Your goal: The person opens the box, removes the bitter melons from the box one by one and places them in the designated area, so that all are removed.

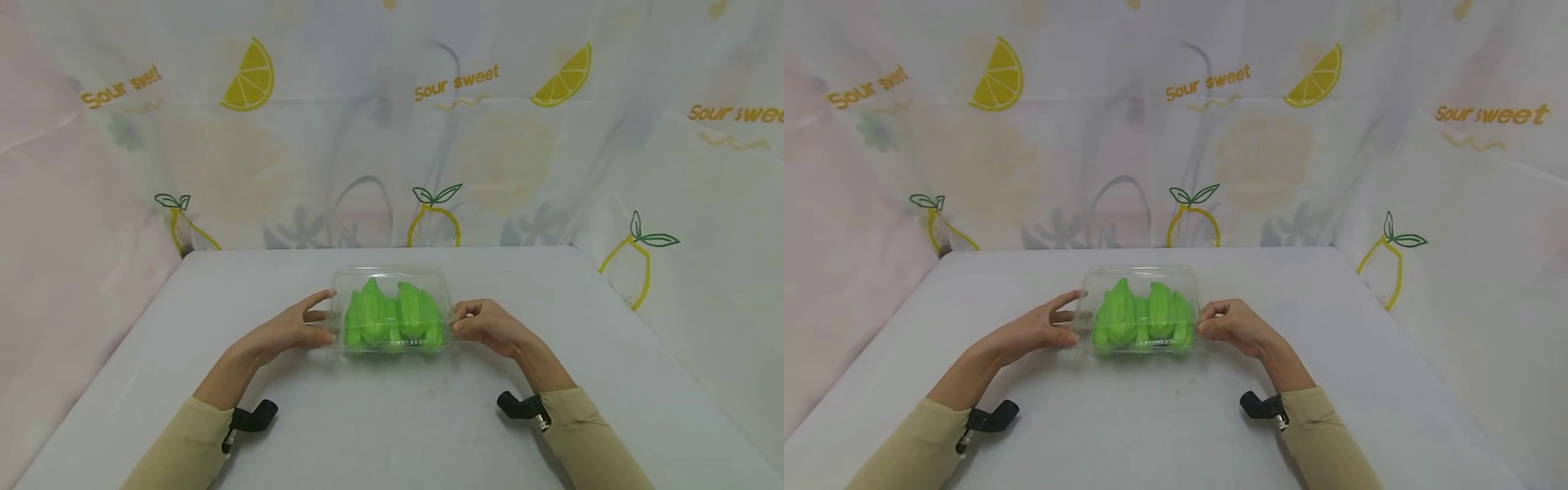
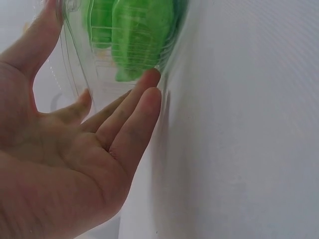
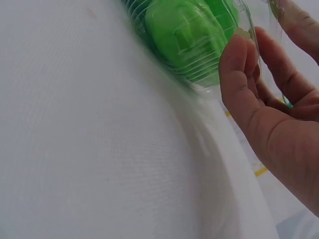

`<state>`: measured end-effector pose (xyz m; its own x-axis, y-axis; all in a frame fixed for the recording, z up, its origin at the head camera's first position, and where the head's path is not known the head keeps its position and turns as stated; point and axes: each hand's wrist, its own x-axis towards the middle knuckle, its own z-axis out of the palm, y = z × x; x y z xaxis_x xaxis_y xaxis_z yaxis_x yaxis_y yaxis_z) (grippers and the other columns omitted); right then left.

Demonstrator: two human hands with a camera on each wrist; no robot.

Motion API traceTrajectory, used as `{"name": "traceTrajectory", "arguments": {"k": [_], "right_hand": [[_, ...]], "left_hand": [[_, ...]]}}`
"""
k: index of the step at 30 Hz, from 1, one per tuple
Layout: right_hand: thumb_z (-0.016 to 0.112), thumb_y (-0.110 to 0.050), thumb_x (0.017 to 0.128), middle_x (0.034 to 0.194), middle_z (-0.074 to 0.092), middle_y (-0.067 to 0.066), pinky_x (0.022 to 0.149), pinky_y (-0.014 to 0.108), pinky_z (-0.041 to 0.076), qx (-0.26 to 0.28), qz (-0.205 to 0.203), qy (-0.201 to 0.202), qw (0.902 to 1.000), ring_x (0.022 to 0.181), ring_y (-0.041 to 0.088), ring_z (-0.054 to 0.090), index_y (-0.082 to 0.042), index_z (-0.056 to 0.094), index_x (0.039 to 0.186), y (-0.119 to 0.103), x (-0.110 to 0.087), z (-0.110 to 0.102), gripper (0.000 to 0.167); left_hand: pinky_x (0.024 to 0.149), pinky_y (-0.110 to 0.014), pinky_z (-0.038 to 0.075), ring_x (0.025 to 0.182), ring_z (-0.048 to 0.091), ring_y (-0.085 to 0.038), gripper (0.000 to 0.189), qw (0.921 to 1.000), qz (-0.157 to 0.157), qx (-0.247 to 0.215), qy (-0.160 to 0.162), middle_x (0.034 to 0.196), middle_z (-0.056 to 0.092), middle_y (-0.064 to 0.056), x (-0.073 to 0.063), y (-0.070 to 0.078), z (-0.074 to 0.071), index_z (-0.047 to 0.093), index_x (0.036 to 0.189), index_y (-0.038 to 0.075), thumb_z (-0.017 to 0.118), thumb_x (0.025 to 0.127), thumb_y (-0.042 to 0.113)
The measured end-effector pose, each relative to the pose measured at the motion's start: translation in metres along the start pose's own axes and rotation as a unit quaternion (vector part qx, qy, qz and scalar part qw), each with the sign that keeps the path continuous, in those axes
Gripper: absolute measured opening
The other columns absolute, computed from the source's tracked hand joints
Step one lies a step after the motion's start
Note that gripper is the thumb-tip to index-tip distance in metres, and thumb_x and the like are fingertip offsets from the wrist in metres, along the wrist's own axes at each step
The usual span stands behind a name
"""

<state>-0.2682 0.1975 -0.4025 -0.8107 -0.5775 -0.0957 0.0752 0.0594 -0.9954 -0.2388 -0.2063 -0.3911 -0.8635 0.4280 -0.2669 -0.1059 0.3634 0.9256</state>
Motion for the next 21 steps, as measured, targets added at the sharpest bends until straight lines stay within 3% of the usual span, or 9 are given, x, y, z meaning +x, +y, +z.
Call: {"name": "traceTrajectory", "arguments": {"k": [15,21], "right_hand": [[0.065,-0.003,0.088,0.088,0.06,-0.008,0.071,0.023,0.05,0.002,-0.002,0.012,0.9999,0.077,0.007,0.054,-0.017,0.071,0.076,-0.0016,0.0012,0.001,0.02],[0.064,-0.001,0.089,0.087,0.06,-0.008,0.07,0.023,0.05,0.001,-0.002,0.012,0.9999,0.077,0.007,0.054,-0.017,0.072,0.076,0.0004,0.0019,0.0013,0.022]], "left_hand": [[0.109,-0.049,0.046,0.125,0.061,-0.029,0.084,0.9975,0.013,0.047,0.051,0.153,0.042,-0.024,-0.0017,0.0065,-0.0009,0.033,0.155,0.015,0.079,0.085,0.027],[0.11,-0.053,0.043,0.128,0.059,-0.031,0.081,0.9945,0.007,0.079,0.068,0.14,0.058,-0.02,-0.0035,0.0095,-0.0003,0.042,0.15,0.01,0.081,0.083,0.03]]}}
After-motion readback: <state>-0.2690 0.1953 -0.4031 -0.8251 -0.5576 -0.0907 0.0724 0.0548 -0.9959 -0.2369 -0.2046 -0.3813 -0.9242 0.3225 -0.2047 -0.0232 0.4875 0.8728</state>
